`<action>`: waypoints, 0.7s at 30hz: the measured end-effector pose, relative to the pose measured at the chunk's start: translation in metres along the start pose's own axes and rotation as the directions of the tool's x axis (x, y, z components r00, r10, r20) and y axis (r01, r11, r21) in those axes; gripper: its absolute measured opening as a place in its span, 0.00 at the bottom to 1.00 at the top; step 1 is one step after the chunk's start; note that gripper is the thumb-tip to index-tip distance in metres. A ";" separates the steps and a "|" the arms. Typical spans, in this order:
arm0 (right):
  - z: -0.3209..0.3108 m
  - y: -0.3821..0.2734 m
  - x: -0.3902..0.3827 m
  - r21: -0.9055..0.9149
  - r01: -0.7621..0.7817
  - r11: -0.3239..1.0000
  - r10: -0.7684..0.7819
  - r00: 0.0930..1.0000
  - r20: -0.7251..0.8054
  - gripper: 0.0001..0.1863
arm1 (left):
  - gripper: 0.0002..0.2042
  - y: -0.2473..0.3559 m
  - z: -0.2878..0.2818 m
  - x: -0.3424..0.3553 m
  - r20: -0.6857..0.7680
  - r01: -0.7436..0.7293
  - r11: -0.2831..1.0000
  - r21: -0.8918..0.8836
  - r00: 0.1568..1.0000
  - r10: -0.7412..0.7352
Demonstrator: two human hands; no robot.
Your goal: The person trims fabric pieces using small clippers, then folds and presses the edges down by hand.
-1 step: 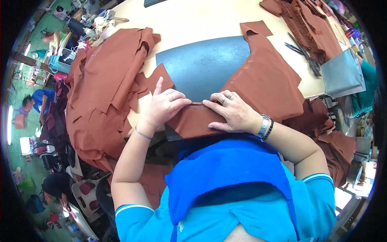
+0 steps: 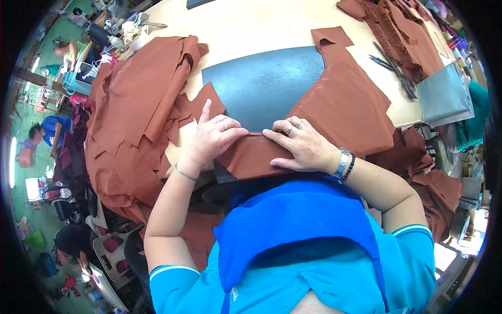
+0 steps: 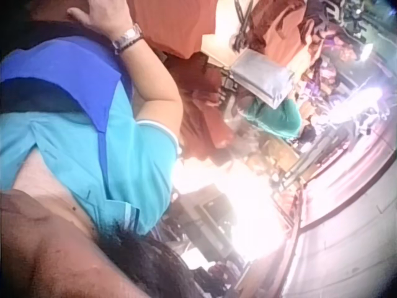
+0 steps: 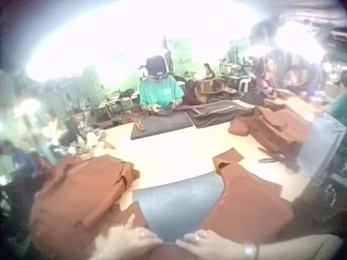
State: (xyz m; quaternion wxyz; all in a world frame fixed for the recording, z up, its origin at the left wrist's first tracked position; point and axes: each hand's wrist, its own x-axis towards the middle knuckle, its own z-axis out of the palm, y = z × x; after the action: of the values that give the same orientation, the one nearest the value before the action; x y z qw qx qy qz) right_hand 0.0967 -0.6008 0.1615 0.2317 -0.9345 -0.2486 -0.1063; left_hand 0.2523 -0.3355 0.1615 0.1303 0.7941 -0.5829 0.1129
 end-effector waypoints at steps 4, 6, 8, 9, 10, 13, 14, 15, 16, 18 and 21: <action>0.003 0.002 0.000 -0.028 0.009 1.000 -0.008 1.000 0.006 0.39 | 0.08 0.002 -0.001 0.001 -0.017 -0.037 0.998 0.056 0.999 0.038; 0.005 0.001 0.002 -0.053 0.009 0.999 -0.007 1.000 0.025 0.41 | 0.08 0.003 -0.002 0.001 -0.008 -0.040 0.997 0.069 0.999 0.041; 0.000 -0.004 0.008 -0.076 -0.017 0.997 0.023 0.997 0.077 0.41 | 0.09 0.003 0.000 0.000 -0.025 -0.053 0.994 0.098 0.998 0.055; -0.003 -0.008 0.011 -0.100 -0.042 0.994 0.054 0.990 0.127 0.41 | 0.09 0.003 0.000 0.000 -0.026 -0.055 0.993 0.100 0.998 0.058; -0.005 -0.012 0.016 -0.104 -0.047 0.994 0.059 0.991 0.123 0.41 | 0.09 0.004 0.000 0.001 -0.029 -0.058 0.993 0.104 0.998 0.061; -0.009 -0.020 0.023 -0.152 -0.106 0.983 0.131 0.977 0.167 0.41 | 0.09 0.009 -0.007 0.000 -0.020 -0.047 0.992 0.115 0.999 0.050; -0.007 -0.018 0.021 -0.146 -0.078 0.986 0.101 0.983 0.151 0.41 | 0.10 0.012 -0.009 0.003 -0.004 -0.027 0.992 0.122 1.000 0.028; -0.007 -0.015 0.019 -0.142 -0.050 0.989 0.070 0.988 0.136 0.41 | 0.10 0.018 -0.012 0.004 -0.012 -0.049 0.991 0.122 0.999 0.051; -0.010 -0.011 0.016 -0.118 -0.031 0.993 0.050 0.985 0.163 0.39 | 0.09 0.026 -0.017 0.006 0.000 0.012 0.989 0.147 1.000 -0.012; -0.018 0.004 0.006 -0.089 -0.004 0.996 0.016 0.991 0.131 0.38 | 0.08 0.043 -0.027 0.007 -0.068 0.140 0.969 0.205 0.989 -0.129; -0.044 0.018 -0.025 -0.065 0.002 0.998 0.004 0.996 0.090 0.40 | 0.26 0.068 -0.034 -0.029 -0.128 0.437 0.897 0.064 0.895 -0.427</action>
State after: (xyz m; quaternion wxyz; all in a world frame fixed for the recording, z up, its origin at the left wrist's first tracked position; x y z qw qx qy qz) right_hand 0.0808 -0.6466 0.1848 0.1898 -0.9455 -0.2547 -0.0722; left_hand 0.1781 -0.3168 0.1891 0.1479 0.9012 -0.3780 0.1515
